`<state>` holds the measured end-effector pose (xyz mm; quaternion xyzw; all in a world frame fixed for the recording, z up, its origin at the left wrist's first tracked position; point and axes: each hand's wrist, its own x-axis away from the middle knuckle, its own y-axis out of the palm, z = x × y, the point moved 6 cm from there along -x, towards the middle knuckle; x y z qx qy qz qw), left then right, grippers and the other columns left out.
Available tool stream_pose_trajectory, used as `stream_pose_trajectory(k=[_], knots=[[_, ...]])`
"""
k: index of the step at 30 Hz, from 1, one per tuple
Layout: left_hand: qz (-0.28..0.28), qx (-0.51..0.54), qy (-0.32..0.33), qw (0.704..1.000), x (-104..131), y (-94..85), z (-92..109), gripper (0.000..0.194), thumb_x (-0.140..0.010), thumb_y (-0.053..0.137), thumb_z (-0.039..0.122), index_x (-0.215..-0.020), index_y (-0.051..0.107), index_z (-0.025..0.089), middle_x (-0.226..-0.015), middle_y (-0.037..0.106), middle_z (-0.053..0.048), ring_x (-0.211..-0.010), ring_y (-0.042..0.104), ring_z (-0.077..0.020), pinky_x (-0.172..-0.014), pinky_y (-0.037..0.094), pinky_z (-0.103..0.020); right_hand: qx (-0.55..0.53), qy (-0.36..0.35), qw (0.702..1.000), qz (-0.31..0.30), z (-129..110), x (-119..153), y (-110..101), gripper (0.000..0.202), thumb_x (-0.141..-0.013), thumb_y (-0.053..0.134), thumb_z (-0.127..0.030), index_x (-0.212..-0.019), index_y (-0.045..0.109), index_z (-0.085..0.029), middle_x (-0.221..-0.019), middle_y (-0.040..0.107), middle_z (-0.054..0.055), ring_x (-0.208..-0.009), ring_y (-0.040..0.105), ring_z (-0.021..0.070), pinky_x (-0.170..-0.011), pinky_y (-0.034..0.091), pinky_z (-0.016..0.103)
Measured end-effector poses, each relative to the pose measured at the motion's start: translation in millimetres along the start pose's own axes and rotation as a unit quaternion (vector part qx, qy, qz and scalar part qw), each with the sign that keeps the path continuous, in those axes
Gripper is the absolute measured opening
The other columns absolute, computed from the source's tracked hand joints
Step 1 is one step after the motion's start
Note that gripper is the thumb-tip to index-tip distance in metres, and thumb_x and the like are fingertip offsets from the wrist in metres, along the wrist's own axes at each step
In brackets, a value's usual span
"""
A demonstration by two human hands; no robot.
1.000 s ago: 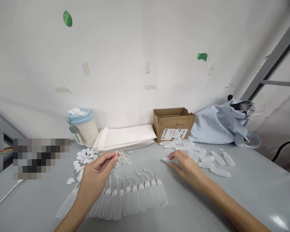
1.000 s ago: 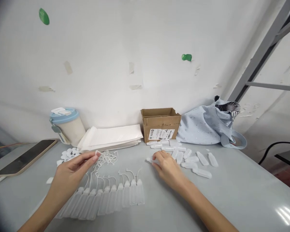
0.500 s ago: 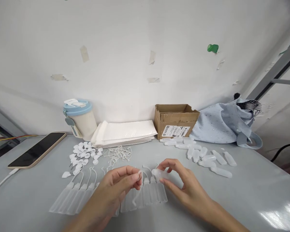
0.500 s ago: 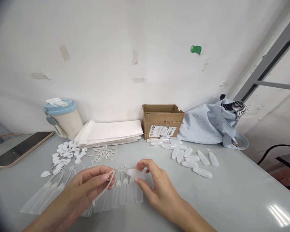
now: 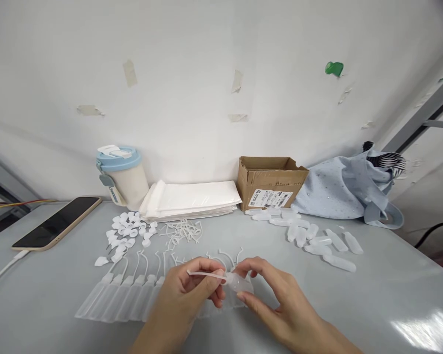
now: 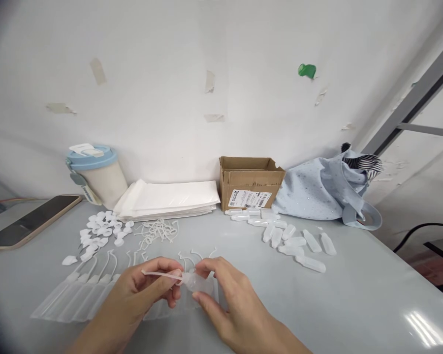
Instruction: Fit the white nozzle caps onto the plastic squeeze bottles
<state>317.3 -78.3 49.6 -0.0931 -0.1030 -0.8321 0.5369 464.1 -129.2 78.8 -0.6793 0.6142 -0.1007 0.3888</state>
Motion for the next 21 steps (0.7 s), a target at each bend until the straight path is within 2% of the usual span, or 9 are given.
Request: stream_pose_trajectory(k=[5,9,13,16,19,21], knots=[[0.021,-0.033,0.016,0.999,0.8,-1.0,-0.9,0.023,-0.074,0.064,0.041,-0.076,0.069,0.019,-0.059,0.062,0.001,-0.056,0.057,-0.0147,-0.06,0.046,-0.026,-0.003,-0.014,1.0,-0.025,-2.0,2.1,3.8,0.033,-0.086,0.06,-0.016,-0.116,0.051,-0.024,-0.097,0.068,0.004,-0.089,0.064,0.0171,-0.08,0.053,0.027],[-0.002,-0.055,0.035,0.998,0.9,1.2,-1.9,0.023,-0.077,0.061,0.041,-0.075,0.071,0.02,-0.062,0.061,0.0,-0.058,0.056,-0.0151,-0.059,0.048,-0.026,-0.021,-0.015,0.999,-0.021,-2.2,2.9,4.6,0.044,-0.086,0.06,-0.015,-0.126,0.047,-0.026,-0.1,0.068,0.005,-0.091,0.065,0.0184,-0.082,0.052,0.028],[0.005,-0.085,0.106,0.991,4.9,2.8,6.1,0.023,-0.081,0.059,0.04,-0.075,0.071,0.022,-0.07,0.061,-0.002,-0.061,0.056,-0.0148,-0.058,0.049,-0.024,-0.061,-0.016,0.998,-0.025,-4.4,0.1,4.5,0.04,-0.088,0.055,-0.014,-0.126,0.052,-0.025,-0.101,0.068,0.006,-0.089,0.064,0.0177,-0.078,0.053,0.028],[0.006,-0.109,0.17,0.979,8.5,4.8,11.1,0.018,-0.083,0.059,0.036,-0.086,0.072,0.025,-0.083,0.066,-0.003,-0.073,0.06,-0.0169,-0.062,0.05,-0.024,-0.089,-0.003,0.996,-0.013,-5.4,-3.1,1.9,0.034,-0.088,0.056,-0.015,-0.12,0.059,-0.024,-0.095,0.069,0.004,-0.084,0.063,0.0163,-0.076,0.052,0.026],[-0.006,-0.141,0.214,0.967,10.1,6.8,11.9,0.017,-0.085,0.058,0.033,-0.095,0.071,0.027,-0.092,0.068,-0.003,-0.08,0.063,-0.0176,-0.066,0.051,-0.025,-0.101,0.041,0.994,0.004,-1.5,-4.1,-0.1,0.028,-0.085,0.061,-0.02,-0.114,0.064,-0.022,-0.09,0.071,0.003,-0.08,0.063,0.0163,-0.077,0.052,0.027],[-0.011,-0.161,0.219,0.962,9.6,7.4,10.6,0.017,-0.086,0.056,0.032,-0.095,0.07,0.026,-0.092,0.068,-0.003,-0.077,0.063,-0.0167,-0.066,0.051,-0.025,-0.112,0.075,0.991,0.002,2.7,-2.8,1.2,0.029,-0.084,0.063,-0.022,-0.113,0.065,-0.022,-0.093,0.072,0.003,-0.08,0.064,0.0168,-0.079,0.052,0.029]])
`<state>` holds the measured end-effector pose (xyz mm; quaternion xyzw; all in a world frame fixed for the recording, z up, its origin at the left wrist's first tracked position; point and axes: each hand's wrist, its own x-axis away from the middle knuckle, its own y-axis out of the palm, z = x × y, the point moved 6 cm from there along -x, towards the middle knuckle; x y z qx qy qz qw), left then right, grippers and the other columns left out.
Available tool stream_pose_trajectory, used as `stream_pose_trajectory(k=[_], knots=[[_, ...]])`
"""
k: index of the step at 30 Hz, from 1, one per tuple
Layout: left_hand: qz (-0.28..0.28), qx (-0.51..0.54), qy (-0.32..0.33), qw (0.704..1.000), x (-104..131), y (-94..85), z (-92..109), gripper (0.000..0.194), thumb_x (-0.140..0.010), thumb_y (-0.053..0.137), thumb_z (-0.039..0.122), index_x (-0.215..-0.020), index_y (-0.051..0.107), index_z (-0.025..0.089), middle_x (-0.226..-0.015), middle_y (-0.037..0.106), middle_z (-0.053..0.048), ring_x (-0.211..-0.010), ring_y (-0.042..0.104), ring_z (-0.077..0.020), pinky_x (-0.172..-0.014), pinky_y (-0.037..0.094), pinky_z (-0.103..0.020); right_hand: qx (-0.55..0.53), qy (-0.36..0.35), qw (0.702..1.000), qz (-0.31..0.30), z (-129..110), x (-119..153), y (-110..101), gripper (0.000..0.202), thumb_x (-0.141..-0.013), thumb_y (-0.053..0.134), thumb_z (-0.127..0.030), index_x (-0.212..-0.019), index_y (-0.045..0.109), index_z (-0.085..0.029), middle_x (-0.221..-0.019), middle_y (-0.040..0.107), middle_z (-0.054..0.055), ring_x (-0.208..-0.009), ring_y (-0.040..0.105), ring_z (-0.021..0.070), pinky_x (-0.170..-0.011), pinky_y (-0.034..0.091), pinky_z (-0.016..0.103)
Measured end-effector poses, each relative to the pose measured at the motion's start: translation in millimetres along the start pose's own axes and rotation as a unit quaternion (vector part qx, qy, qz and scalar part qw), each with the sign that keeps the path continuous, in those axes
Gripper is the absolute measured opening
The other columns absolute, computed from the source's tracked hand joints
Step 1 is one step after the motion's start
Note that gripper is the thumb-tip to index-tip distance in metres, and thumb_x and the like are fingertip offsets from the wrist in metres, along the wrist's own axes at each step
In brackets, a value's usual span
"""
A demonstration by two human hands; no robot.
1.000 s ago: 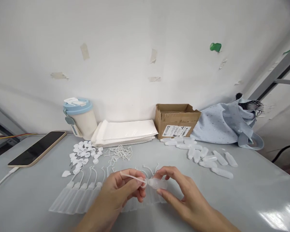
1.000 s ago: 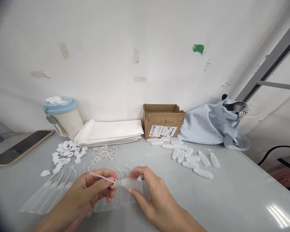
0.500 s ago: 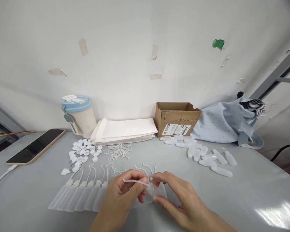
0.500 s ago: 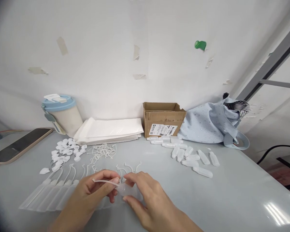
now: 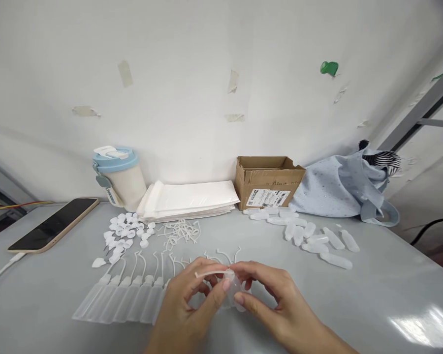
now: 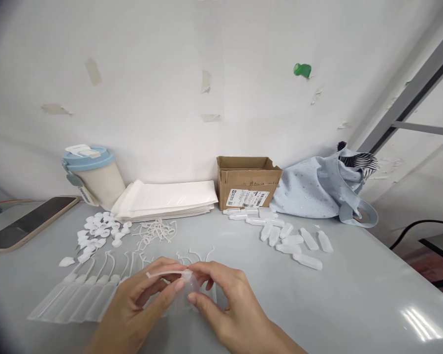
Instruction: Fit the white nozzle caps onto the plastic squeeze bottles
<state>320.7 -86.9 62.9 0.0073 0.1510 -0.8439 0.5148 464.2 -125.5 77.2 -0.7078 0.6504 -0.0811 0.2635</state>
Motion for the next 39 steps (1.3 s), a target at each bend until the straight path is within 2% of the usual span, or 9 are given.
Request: stream_pose_trajectory(k=[7,11,15,19,21,24,29,33,39], knots=[[-0.019,-0.031,-0.019,0.999,-3.1,2.1,2.6,0.016,-0.086,0.056,0.033,-0.082,0.069,0.024,-0.082,0.068,-0.002,-0.073,0.062,-0.0159,-0.064,0.049,-0.023,-0.046,0.049,0.998,0.001,5.9,1.7,3.6,0.031,-0.081,0.064,-0.028,-0.111,0.068,-0.021,-0.09,0.073,0.005,-0.077,0.064,0.0187,-0.078,0.053,0.033],[-0.011,-0.069,0.003,0.998,-2.5,0.1,4.9,0.015,-0.087,0.055,0.031,-0.088,0.069,0.025,-0.083,0.068,-0.002,-0.075,0.062,-0.0163,-0.063,0.049,-0.023,-0.091,0.097,0.991,-0.006,7.4,0.1,5.5,0.024,-0.079,0.066,-0.029,-0.101,0.072,-0.022,-0.085,0.072,0.003,-0.076,0.063,0.0187,-0.076,0.052,0.033],[0.042,-0.144,0.098,0.984,5.0,-0.8,10.2,0.022,-0.085,0.056,0.024,-0.107,0.061,0.026,-0.092,0.065,-0.004,-0.075,0.061,-0.017,-0.064,0.051,-0.026,-0.204,0.167,0.965,0.005,13.0,-0.2,4.1,0.025,-0.076,0.07,-0.036,-0.096,0.072,-0.021,-0.083,0.071,0.004,-0.078,0.063,0.0189,-0.073,0.052,0.031],[0.059,-0.206,0.204,0.955,14.5,9.1,14.8,0.046,-0.081,0.058,0.021,-0.125,0.048,0.024,-0.114,0.057,-0.01,-0.101,0.055,-0.0246,-0.082,0.05,-0.035,-0.294,0.204,0.934,0.005,17.3,-1.0,3.9,0.03,-0.071,0.076,-0.04,-0.091,0.071,-0.019,-0.081,0.071,0.003,-0.078,0.065,0.0174,-0.072,0.051,0.028],[0.053,-0.237,0.232,0.942,16.2,13.7,14.9,0.055,-0.078,0.06,0.02,-0.13,0.043,0.021,-0.117,0.054,-0.012,-0.109,0.051,-0.027,-0.089,0.048,-0.039,-0.311,0.203,0.928,0.003,17.3,-1.6,3.8,0.029,-0.07,0.077,-0.04,-0.09,0.07,-0.019,-0.079,0.071,0.002,-0.077,0.066,0.0167,-0.073,0.051,0.027],[0.047,-0.281,0.248,0.926,15.2,15.7,14.3,0.058,-0.077,0.063,0.018,-0.13,0.04,0.019,-0.116,0.053,-0.013,-0.11,0.049,-0.0278,-0.091,0.048,-0.041,-0.315,0.205,0.927,-0.015,15.7,-1.1,5.7,0.029,-0.072,0.075,-0.039,-0.091,0.07,-0.018,-0.079,0.072,0.003,-0.078,0.067,0.0182,-0.075,0.051,0.029],[0.057,-0.287,0.27,0.917,13.7,13.9,16.0,0.053,-0.075,0.064,0.015,-0.123,0.043,0.02,-0.11,0.055,-0.012,-0.106,0.049,-0.029,-0.087,0.049,-0.043,-0.241,0.194,0.951,-0.032,12.6,0.1,4.7,0.025,-0.078,0.068,-0.037,-0.094,0.07,-0.019,-0.087,0.072,0.005,-0.083,0.067,0.0209,-0.078,0.052,0.033],[0.064,-0.295,0.289,0.909,14.1,13.8,17.9,0.051,-0.075,0.062,0.01,-0.122,0.045,0.018,-0.107,0.054,-0.012,-0.104,0.048,-0.0292,-0.086,0.048,-0.045,-0.156,0.155,0.976,0.0,12.2,-1.6,-2.4,0.022,-0.079,0.067,-0.03,-0.098,0.068,-0.019,-0.087,0.07,0.003,-0.083,0.065,0.0188,-0.08,0.053,0.032],[0.05,-0.33,0.315,0.888,14.7,16.5,22.0,0.05,-0.078,0.064,0.011,-0.123,0.044,0.014,-0.109,0.055,-0.014,-0.106,0.047,-0.029,-0.088,0.047,-0.042,-0.128,0.077,0.988,0.036,10.1,-0.6,-5.7,0.042,-0.073,0.07,-0.016,-0.112,0.055,-0.023,-0.091,0.068,0.0,-0.081,0.063,0.0148,-0.077,0.053,0.028]])
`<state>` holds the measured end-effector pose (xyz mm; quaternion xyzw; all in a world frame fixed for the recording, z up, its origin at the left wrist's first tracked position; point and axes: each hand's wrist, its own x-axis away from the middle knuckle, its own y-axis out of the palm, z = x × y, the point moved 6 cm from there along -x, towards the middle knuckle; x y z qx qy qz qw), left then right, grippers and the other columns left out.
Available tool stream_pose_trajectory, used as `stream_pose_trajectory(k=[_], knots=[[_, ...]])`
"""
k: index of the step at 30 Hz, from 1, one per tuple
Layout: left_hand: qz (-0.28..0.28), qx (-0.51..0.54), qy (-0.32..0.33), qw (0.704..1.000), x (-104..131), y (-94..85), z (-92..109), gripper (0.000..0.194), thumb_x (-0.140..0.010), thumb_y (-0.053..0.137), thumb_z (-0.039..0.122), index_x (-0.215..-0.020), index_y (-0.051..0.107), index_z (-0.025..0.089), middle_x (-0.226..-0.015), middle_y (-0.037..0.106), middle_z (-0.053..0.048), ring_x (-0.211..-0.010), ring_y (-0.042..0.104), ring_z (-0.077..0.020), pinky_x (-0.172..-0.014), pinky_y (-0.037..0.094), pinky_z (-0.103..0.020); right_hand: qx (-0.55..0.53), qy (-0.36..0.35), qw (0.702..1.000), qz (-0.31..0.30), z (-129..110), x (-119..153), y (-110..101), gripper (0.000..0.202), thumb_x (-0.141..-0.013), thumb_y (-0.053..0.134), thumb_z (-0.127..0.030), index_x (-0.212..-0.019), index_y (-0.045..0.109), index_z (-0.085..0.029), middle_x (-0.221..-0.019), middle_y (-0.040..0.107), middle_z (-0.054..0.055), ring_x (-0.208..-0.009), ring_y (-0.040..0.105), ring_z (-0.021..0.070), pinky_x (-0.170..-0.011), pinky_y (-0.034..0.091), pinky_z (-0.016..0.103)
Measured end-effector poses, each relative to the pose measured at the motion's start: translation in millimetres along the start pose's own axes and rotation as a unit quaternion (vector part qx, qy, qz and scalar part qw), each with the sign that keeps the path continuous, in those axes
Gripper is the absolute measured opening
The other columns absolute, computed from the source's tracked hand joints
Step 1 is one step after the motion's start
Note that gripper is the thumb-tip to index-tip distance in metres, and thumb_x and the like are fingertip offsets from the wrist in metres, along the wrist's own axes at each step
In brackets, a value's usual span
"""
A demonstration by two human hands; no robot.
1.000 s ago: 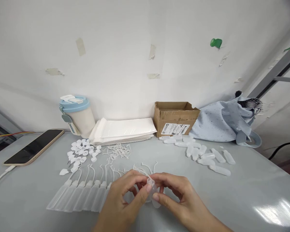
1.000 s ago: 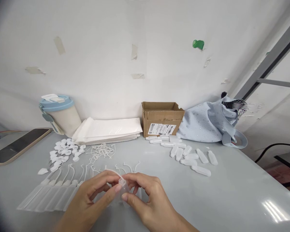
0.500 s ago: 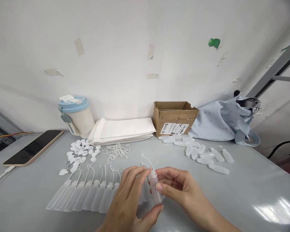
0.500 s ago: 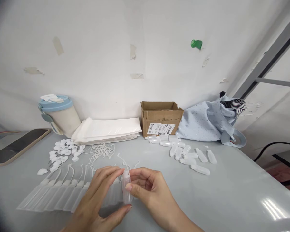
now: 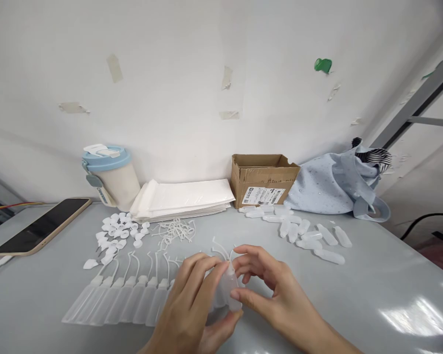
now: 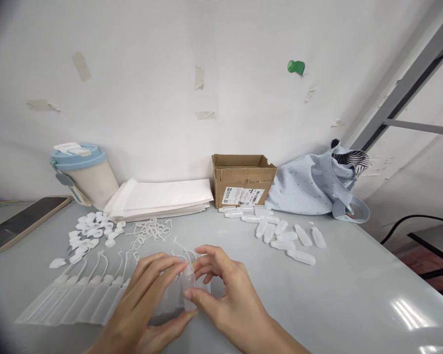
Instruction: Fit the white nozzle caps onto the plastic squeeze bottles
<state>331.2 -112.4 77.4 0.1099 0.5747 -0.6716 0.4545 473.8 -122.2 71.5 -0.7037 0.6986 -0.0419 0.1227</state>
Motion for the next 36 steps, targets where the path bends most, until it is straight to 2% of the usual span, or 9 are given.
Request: stream_pose_trajectory(k=[3,6,8,13,18,20,28,36], knots=[[0.007,-0.008,-0.005,1.0,0.1,0.6,-0.5,0.047,-0.08,0.064,0.013,-0.123,0.045,0.014,-0.109,0.055,-0.014,-0.107,0.046,-0.0293,-0.089,0.047,-0.042,0.009,-0.007,1.0,0.004,1.2,0.7,0.9,0.038,-0.074,0.068,-0.014,-0.109,0.056,-0.024,-0.093,0.067,0.001,-0.085,0.064,0.0153,-0.079,0.053,0.029],[-0.014,-0.022,0.006,1.0,1.7,5.4,0.2,0.05,-0.081,0.064,0.016,-0.126,0.044,0.013,-0.111,0.054,-0.014,-0.109,0.045,-0.0291,-0.09,0.047,-0.041,-0.006,0.019,1.0,0.007,3.8,-0.5,0.7,0.034,-0.075,0.067,-0.016,-0.107,0.057,-0.022,-0.091,0.066,0.001,-0.082,0.063,0.0156,-0.075,0.053,0.029],[-0.02,-0.022,-0.001,1.0,3.2,7.7,-0.9,0.052,-0.081,0.064,0.016,-0.128,0.044,0.013,-0.113,0.054,-0.014,-0.11,0.045,-0.0293,-0.091,0.047,-0.041,-0.022,0.045,0.999,0.012,5.5,-2.5,-1.4,0.035,-0.074,0.067,-0.018,-0.106,0.056,-0.021,-0.091,0.066,0.002,-0.082,0.063,0.016,-0.072,0.053,0.029],[0.005,0.0,-0.046,0.999,4.4,3.9,-7.6,0.048,-0.084,0.06,0.02,-0.129,0.043,0.017,-0.113,0.053,-0.013,-0.11,0.045,-0.0297,-0.09,0.045,-0.043,-0.025,0.108,0.993,0.038,11.1,-10.4,-18.9,0.037,-0.071,0.068,-0.022,-0.104,0.053,-0.019,-0.087,0.064,0.002,-0.078,0.063,0.0161,-0.07,0.049,0.03],[0.019,-0.034,-0.024,0.999,0.7,-6.4,-7.7,0.045,-0.085,0.061,0.019,-0.126,0.044,0.012,-0.11,0.054,-0.013,-0.106,0.046,-0.0269,-0.087,0.046,-0.04,0.01,0.218,0.976,0.008,25.2,-11.3,-32.7,0.04,-0.068,0.066,-0.016,-0.104,0.049,-0.017,-0.082,0.06,-0.001,-0.067,0.058,0.0134,-0.062,0.045,0.027],[0.023,-0.038,-0.031,0.999,-0.4,-9.5,-8.7,0.042,-0.085,0.06,0.018,-0.124,0.045,0.01,-0.109,0.055,-0.013,-0.105,0.047,-0.0263,-0.087,0.046,-0.039,0.029,0.241,0.97,-0.004,28.8,-10.2,-33.5,0.04,-0.067,0.064,-0.013,-0.103,0.048,-0.016,-0.08,0.059,-0.001,-0.064,0.056,0.0124,-0.059,0.043,0.026],[0.035,-0.024,-0.037,0.998,-1.7,-13.9,-7.8,0.038,-0.085,0.058,0.013,-0.122,0.046,0.01,-0.107,0.056,-0.013,-0.105,0.047,-0.0248,-0.088,0.046,-0.038,0.044,0.238,0.97,-0.031,41.1,-13.2,-25.9,0.038,-0.065,0.06,-0.013,-0.101,0.049,-0.015,-0.077,0.057,-0.001,-0.064,0.054,0.0128,-0.06,0.044,0.027],[0.04,-0.019,-0.049,0.998,-3.8,-14.9,-7.7,0.035,-0.086,0.058,0.012,-0.119,0.047,0.01,-0.106,0.056,-0.012,-0.104,0.048,-0.0238,-0.088,0.044,-0.037,0.086,0.226,0.969,-0.039,44.7,-13.7,-26.9,0.035,-0.066,0.061,-0.016,-0.1,0.051,-0.014,-0.079,0.06,0.001,-0.07,0.057,0.0157,-0.066,0.046,0.029]])
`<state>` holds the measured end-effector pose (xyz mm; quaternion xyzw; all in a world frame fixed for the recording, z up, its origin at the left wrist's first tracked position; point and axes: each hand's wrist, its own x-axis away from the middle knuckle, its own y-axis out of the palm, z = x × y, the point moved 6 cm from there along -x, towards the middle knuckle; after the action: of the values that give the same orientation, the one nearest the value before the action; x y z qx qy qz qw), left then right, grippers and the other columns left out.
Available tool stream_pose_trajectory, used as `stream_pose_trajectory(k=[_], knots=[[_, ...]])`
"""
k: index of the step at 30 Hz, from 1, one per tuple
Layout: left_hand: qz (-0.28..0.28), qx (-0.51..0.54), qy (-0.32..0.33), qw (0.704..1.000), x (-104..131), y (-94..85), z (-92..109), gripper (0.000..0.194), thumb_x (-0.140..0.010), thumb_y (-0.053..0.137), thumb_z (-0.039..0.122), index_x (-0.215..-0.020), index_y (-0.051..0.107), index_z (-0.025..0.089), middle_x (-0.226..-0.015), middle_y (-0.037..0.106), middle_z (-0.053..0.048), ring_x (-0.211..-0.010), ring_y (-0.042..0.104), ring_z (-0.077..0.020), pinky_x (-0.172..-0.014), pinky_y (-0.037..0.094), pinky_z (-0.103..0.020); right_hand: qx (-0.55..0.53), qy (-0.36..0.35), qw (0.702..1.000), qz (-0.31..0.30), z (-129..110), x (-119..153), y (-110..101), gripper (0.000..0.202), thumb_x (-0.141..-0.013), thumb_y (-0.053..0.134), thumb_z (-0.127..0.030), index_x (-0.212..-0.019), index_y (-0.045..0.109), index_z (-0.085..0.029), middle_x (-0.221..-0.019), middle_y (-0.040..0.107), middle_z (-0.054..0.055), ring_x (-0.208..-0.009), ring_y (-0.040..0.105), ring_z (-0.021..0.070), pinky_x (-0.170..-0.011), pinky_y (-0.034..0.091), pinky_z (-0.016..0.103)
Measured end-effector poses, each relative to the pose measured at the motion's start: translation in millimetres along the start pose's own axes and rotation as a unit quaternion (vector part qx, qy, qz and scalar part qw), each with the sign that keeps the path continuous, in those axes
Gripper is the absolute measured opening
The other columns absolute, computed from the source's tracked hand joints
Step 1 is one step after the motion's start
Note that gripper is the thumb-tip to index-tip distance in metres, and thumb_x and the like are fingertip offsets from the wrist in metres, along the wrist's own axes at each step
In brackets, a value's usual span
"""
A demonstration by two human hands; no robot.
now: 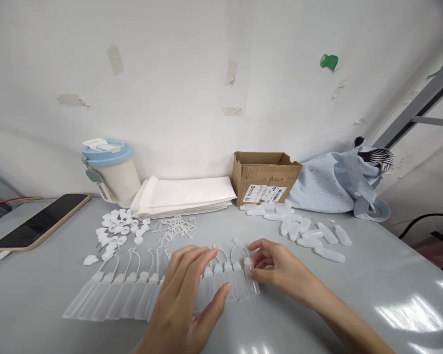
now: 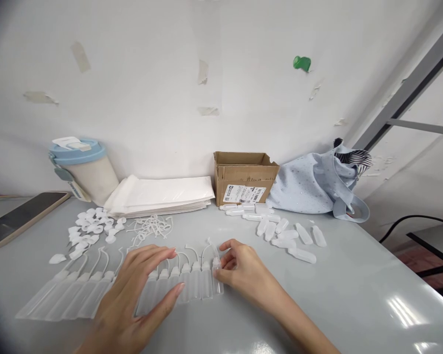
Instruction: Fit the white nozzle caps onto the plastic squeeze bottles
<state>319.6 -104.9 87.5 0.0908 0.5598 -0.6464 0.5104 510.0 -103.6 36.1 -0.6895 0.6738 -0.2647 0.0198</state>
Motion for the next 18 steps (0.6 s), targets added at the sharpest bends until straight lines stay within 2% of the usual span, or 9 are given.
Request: stream_pose_trajectory(k=[13,18], knots=[[0.019,-0.007,-0.011,1.0,-2.1,-7.2,-3.2,0.029,-0.087,0.053,0.013,-0.117,0.049,0.012,-0.103,0.056,-0.01,-0.102,0.049,-0.0222,-0.087,0.044,-0.034,0.042,-0.014,0.999,-0.007,-3.7,0.0,-0.6,0.033,-0.073,0.059,-0.02,-0.105,0.053,-0.013,-0.083,0.062,0.004,-0.074,0.059,0.0175,-0.069,0.048,0.03],[0.009,-0.011,-0.026,1.0,-3.1,-7.0,-6.2,0.03,-0.088,0.052,0.013,-0.118,0.047,0.014,-0.105,0.057,-0.01,-0.104,0.049,-0.0219,-0.088,0.045,-0.035,0.049,-0.02,0.998,-0.015,-3.2,-0.3,-1.4,0.035,-0.073,0.061,-0.021,-0.106,0.054,-0.012,-0.084,0.063,0.005,-0.076,0.06,0.0182,-0.071,0.049,0.031]])
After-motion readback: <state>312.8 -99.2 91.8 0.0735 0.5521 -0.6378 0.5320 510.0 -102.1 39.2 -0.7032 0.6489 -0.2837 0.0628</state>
